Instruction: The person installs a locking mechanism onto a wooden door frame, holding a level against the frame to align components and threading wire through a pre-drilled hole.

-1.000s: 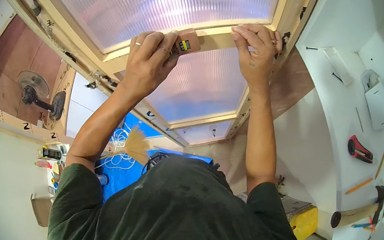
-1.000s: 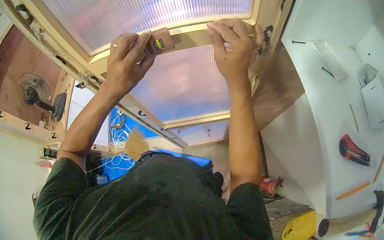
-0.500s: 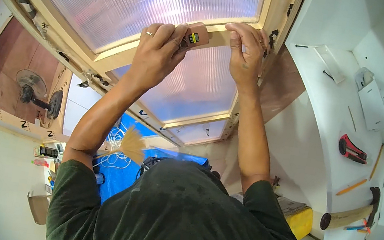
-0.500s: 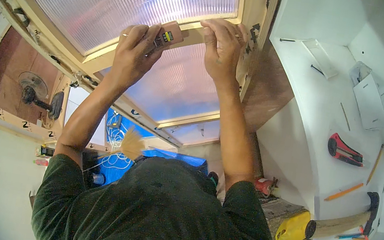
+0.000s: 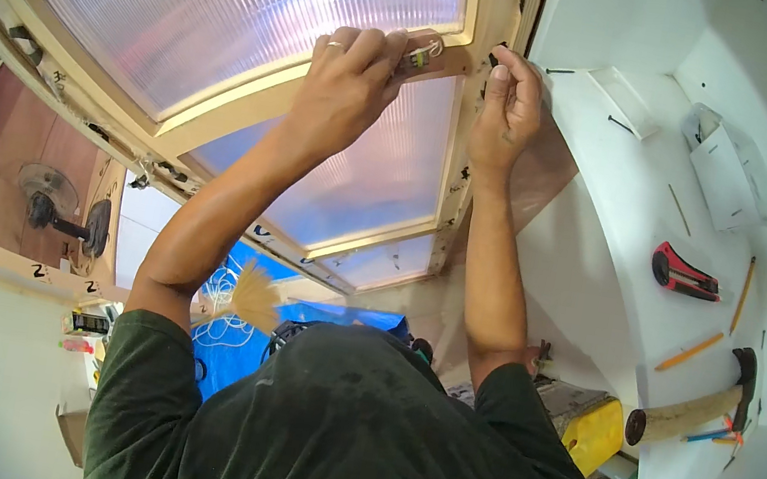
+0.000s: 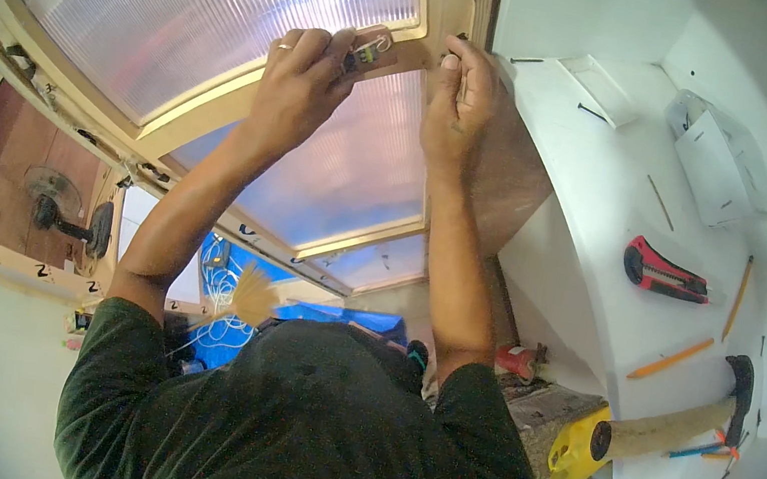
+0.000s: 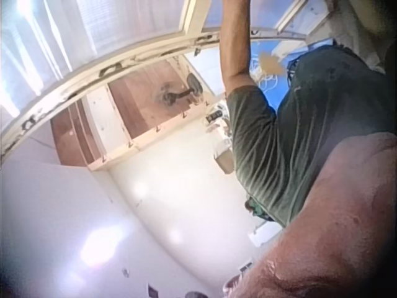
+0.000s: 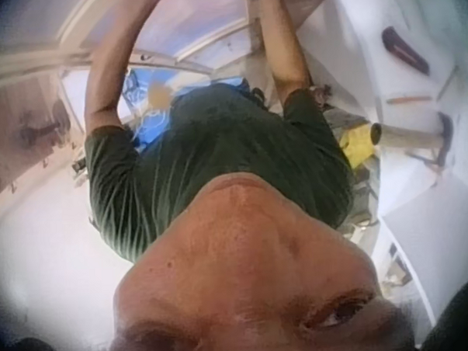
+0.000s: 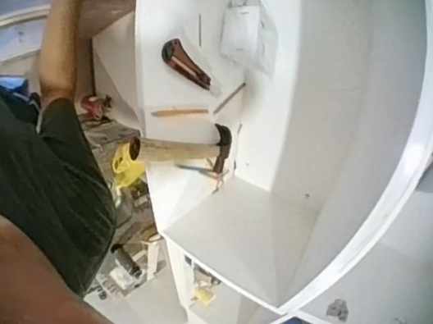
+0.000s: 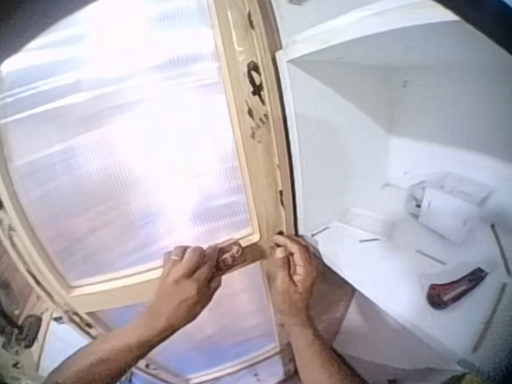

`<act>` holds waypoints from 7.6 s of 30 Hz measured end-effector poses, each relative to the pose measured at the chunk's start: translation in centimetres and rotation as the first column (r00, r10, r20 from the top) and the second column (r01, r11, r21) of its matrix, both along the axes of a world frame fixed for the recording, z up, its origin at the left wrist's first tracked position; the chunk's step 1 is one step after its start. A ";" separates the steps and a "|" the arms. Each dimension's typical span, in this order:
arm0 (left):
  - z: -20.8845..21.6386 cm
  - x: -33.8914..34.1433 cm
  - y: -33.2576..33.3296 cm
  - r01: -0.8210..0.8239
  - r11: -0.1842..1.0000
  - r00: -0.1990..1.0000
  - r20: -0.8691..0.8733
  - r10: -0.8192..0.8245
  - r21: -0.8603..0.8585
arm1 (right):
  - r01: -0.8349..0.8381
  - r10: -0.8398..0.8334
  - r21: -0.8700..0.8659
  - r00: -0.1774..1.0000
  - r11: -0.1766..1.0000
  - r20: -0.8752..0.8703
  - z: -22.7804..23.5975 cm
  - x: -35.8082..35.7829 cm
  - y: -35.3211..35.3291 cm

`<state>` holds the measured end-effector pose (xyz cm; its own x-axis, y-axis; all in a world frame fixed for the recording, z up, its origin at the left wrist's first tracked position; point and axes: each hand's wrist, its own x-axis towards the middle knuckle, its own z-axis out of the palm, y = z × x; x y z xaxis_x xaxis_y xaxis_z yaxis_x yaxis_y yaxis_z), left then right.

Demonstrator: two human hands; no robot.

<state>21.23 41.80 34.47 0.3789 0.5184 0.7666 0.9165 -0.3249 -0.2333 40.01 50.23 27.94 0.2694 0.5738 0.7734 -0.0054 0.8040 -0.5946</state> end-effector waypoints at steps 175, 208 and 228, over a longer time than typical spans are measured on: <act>-30.7 -14.0 -34.1 0.060 0.891 0.142 0.888 0.438 -0.449 | -0.145 -0.384 0.739 0.780 0.658 0.495 19.9 -30.0 -15.7; 22.9 -16.6 -19.1 -0.403 0.680 0.903 0.386 0.187 0.612 | -0.264 -0.174 0.584 0.791 0.768 0.587 19.3 -31.0 -15.6; 29.5 -18.1 -14.9 -0.456 0.583 0.885 0.273 0.378 0.672 | -0.284 -0.119 0.552 0.804 0.784 0.583 19.1 -31.2 -15.6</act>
